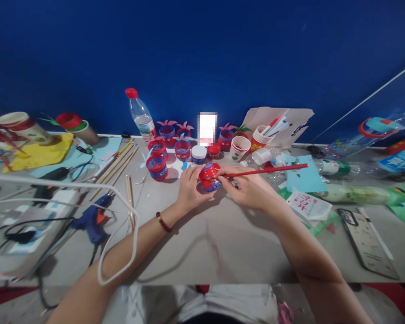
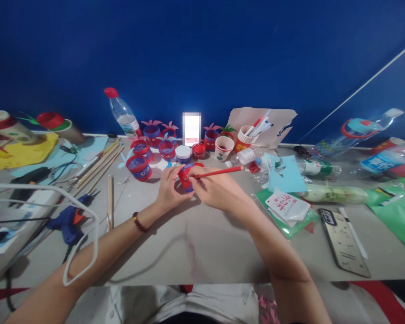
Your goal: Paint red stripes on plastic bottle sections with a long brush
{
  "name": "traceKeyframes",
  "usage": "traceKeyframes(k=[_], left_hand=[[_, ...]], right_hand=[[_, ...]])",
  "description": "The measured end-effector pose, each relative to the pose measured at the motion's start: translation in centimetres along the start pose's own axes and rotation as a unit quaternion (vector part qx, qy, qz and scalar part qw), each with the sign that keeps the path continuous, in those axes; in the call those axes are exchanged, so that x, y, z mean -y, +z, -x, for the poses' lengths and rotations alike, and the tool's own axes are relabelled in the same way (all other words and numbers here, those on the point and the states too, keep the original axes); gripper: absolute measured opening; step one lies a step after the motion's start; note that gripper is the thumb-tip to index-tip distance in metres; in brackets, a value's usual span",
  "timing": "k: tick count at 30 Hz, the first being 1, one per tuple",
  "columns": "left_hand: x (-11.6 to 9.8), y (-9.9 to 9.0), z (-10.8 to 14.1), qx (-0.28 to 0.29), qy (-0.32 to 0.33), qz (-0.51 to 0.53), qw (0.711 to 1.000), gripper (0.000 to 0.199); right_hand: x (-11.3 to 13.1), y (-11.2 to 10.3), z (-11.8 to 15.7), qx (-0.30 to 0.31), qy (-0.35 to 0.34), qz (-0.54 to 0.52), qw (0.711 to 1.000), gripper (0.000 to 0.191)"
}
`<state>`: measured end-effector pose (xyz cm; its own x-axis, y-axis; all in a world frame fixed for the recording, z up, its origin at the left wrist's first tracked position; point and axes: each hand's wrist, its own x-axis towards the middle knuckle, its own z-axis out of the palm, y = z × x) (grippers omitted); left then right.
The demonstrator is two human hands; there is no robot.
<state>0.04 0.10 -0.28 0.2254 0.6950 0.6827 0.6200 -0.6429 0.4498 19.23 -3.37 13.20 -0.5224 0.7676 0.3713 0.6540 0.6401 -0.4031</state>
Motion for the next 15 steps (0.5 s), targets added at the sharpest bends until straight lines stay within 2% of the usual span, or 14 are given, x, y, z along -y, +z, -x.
traceKeyframes(k=[8, 15], left_hand=[[-0.3, -0.3, -0.2, -0.015, 0.007, 0.000, 1.000, 0.084], [-0.2, -0.4, -0.2, -0.019, -0.009, 0.015, 1.000, 0.084]], right_hand=[[-0.2, -1.0, 0.1, -0.033, -0.007, 0.019, 0.999, 0.015], [-1.1, -1.6, 0.2, -0.065, 0.040, 0.053, 0.996, 0.013]])
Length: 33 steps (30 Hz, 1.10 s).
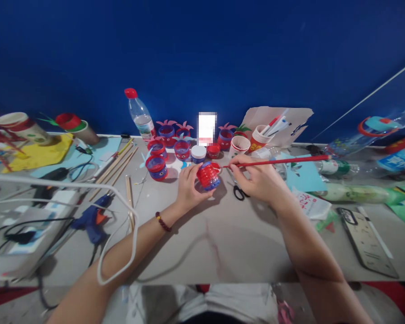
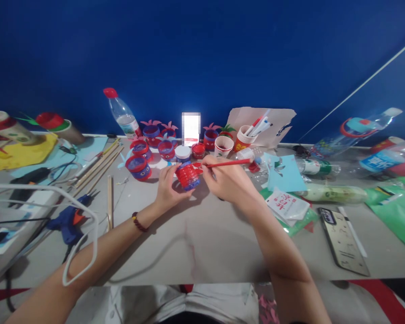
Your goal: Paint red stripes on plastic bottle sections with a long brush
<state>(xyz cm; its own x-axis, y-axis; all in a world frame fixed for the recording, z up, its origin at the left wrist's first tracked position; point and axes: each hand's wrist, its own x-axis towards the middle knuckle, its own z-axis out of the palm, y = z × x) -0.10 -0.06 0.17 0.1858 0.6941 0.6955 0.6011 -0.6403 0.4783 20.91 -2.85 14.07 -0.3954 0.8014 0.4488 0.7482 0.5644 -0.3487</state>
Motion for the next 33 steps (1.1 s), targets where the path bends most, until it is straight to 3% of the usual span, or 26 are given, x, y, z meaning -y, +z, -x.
traceKeyframes(k=[7, 14, 24, 30, 33], left_hand=[[0.3, 0.4, 0.1, -0.011, 0.001, -0.031, 0.999, 0.088], [0.3, 0.5, 0.3, 0.021, -0.017, -0.033, 0.999, 0.089], [-0.2, 0.0, -0.1, 0.022, -0.014, -0.032, 0.999, 0.086], [0.1, 0.2, 0.1, 0.014, -0.005, -0.040, 0.999, 0.086], [0.3, 0.4, 0.3, 0.017, -0.005, -0.036, 0.999, 0.088]], right_hand=[[0.7, 1.9, 0.5, 0.005, -0.052, -0.130, 0.990, 0.012], [1.7, 2.7, 0.1, 0.050, -0.026, -0.088, 0.995, 0.017], [0.2, 0.9, -0.1, 0.005, -0.004, -0.024, 1.000, 0.015], [0.1, 2.5, 0.2, 0.013, -0.032, -0.117, 0.993, 0.013], [0.9, 3.2, 0.2, 0.038, -0.034, -0.097, 0.994, 0.015]])
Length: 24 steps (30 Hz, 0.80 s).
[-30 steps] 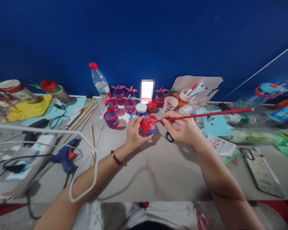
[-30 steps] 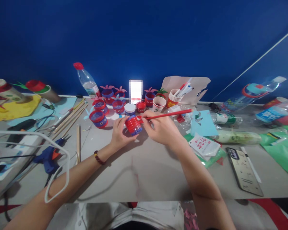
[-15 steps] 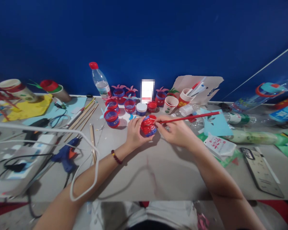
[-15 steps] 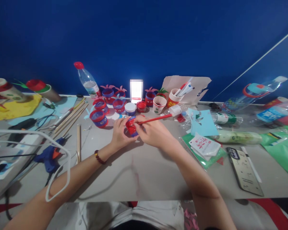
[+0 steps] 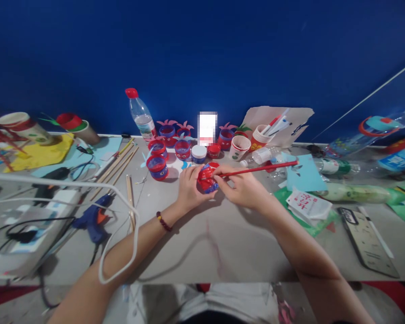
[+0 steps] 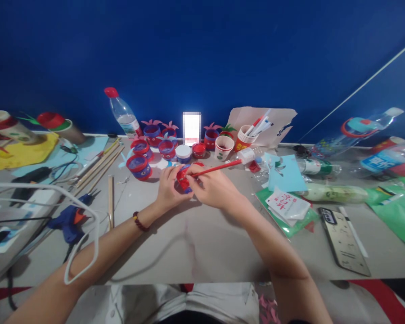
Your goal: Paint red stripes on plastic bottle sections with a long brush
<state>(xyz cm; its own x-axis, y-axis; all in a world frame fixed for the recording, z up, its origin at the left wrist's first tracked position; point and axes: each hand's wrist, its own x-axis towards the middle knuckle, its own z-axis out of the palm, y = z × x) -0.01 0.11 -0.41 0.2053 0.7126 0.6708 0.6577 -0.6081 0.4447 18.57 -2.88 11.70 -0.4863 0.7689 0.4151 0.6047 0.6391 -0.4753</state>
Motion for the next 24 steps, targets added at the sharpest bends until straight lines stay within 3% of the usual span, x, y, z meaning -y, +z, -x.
traceKeyframes(k=[5, 11, 16, 20, 24], left_hand=[[0.0, 0.1, 0.0, 0.007, -0.007, 0.001, 1.000, 0.088], [-0.2, -0.3, -0.2, 0.001, -0.011, 0.008, 1.000, 0.084], [-0.3, -0.4, -0.3, -0.005, -0.010, 0.008, 1.000, 0.083], [-0.2, -0.2, -0.3, 0.005, -0.028, 0.001, 1.000, 0.086], [-0.2, -0.2, -0.3, 0.012, -0.035, -0.004, 0.999, 0.086]], right_hand=[[0.8, -0.5, -0.2, 0.011, 0.004, 0.057, 0.998, 0.018], [0.0, -1.9, -0.1, -0.015, 0.025, 0.074, 0.997, 0.015], [-0.4, -2.2, 0.0, -0.047, 0.025, 0.030, 0.998, 0.016], [0.0, -1.4, 0.1, -0.021, 0.013, -0.014, 1.000, 0.015], [0.4, -1.0, -0.1, 0.007, 0.018, 0.014, 1.000, 0.017]])
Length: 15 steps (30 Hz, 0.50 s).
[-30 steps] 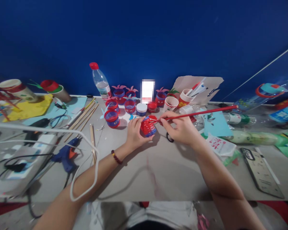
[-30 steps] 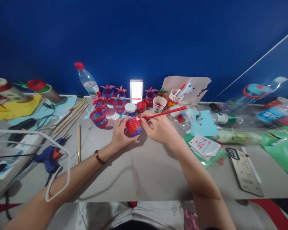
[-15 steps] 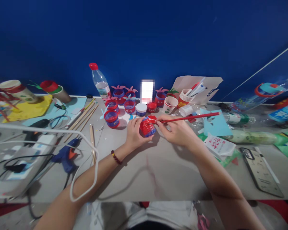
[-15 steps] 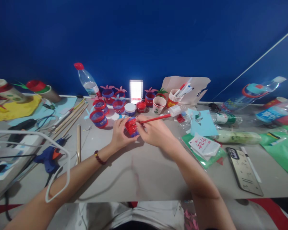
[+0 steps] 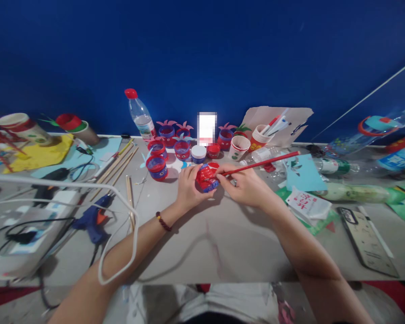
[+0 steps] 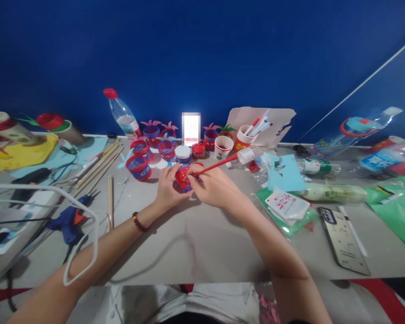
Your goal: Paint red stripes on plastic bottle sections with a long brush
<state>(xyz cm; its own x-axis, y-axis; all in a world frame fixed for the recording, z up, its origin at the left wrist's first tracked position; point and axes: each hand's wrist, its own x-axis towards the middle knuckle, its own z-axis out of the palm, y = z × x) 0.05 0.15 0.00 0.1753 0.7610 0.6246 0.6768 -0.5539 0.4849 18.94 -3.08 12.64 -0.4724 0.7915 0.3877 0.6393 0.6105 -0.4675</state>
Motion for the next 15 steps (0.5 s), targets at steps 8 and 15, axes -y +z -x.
traceKeyframes(k=[8, 15], left_hand=[[-0.2, -0.3, 0.0, 0.000, 0.010, 0.005, 1.000, 0.084], [0.0, -0.2, 0.0, -0.009, 0.019, 0.001, 1.000, 0.084]], right_hand=[[-0.5, -1.4, -0.1, -0.024, 0.016, 0.030, 0.999, 0.018], [-0.3, -0.6, 0.2, -0.017, -0.008, -0.013, 1.000, 0.015]])
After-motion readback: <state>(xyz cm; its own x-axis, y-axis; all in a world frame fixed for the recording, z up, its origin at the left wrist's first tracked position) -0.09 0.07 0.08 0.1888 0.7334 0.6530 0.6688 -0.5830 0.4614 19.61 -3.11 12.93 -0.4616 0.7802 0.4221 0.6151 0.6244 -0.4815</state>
